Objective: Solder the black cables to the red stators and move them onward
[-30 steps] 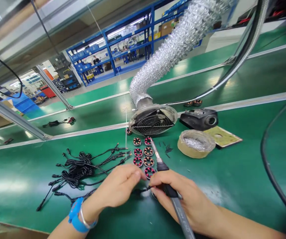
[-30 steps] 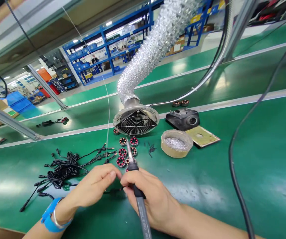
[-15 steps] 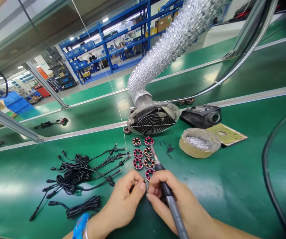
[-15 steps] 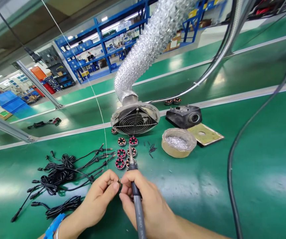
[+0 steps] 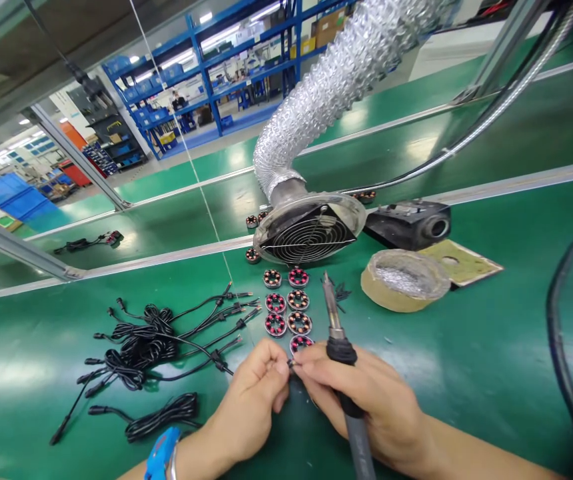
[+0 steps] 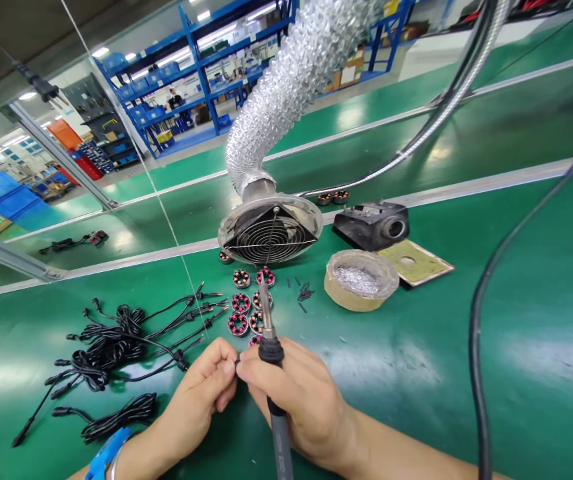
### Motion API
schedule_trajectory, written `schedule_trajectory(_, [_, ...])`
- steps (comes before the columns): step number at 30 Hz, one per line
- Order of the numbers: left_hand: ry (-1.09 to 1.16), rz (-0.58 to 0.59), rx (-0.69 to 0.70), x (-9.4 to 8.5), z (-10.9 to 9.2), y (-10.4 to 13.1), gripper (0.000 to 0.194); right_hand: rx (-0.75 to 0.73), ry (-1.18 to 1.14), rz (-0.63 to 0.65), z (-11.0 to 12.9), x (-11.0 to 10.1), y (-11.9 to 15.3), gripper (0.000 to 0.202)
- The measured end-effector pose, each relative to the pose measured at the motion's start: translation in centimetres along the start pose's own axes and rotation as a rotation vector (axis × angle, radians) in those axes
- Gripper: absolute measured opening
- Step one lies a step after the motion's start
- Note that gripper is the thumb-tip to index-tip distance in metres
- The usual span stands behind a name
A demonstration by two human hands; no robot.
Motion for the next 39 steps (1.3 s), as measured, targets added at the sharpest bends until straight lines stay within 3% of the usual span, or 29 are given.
schedule_trajectory(9, [0.139, 0.001, -0.092, 0.8, 0.3, -0.3, 0.048, -0.020, 0.025, -0.001, 0.1, 0.1, 0.4, 0.033])
schedule_trajectory(13, [0.125, 0.016, -0.106, 0.4, 1.0, -0.2, 0.048, 0.045, 0.068, 0.029, 0.0, 0.2, 0.2, 0.025])
schedule_trajectory(17, [-0.113, 0.031, -0.025, -0.3, 0.4, -0.1, 0.042, 0.091, -0.019, 0.095, -0.3, 0.1, -0.6, 0.027])
schedule_trajectory(21, [-0.349, 0.141, 0.043, 0.7, -0.9, 0.3, 0.029, 0.042, -0.109, 0.166, 0.0, 0.4, -1.3, 0.032])
schedule_trajectory(26, [-0.523, 0.176, 0.012, 1.2, -1.0, 0.7, 0.028, -0.032, 0.022, 0.302, 0.6, 1.5, -1.2, 0.025])
schedule_trajectory(31, [-0.650, 0.122, 0.023, 0.3, -1.3, 0.3, 0.022, 0.128, 0.051, 0.353, -1.2, 1.0, -0.8, 0.016])
schedule_trajectory(35, [-0.456, 0.170, 0.012, 0.2, -0.9, -0.2, 0.028, 0.359, -0.097, 0.341, -3.3, 0.8, -0.2, 0.020])
schedule_trajectory(39, [-0.169, 0.179, -0.061, 0.4, 0.3, -0.4, 0.036, 0.324, -0.088, 0.294, -3.1, 0.7, 0.0, 0.020])
Point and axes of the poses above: each hand's wrist, its own y-axis away from the middle knuckle, its own x-axis out of the palm, z = x × y, the point moved 8 cm from there along -y, towards the middle knuckle, and after that the axes turned 6 degrees about x, right-handed, at the moved point
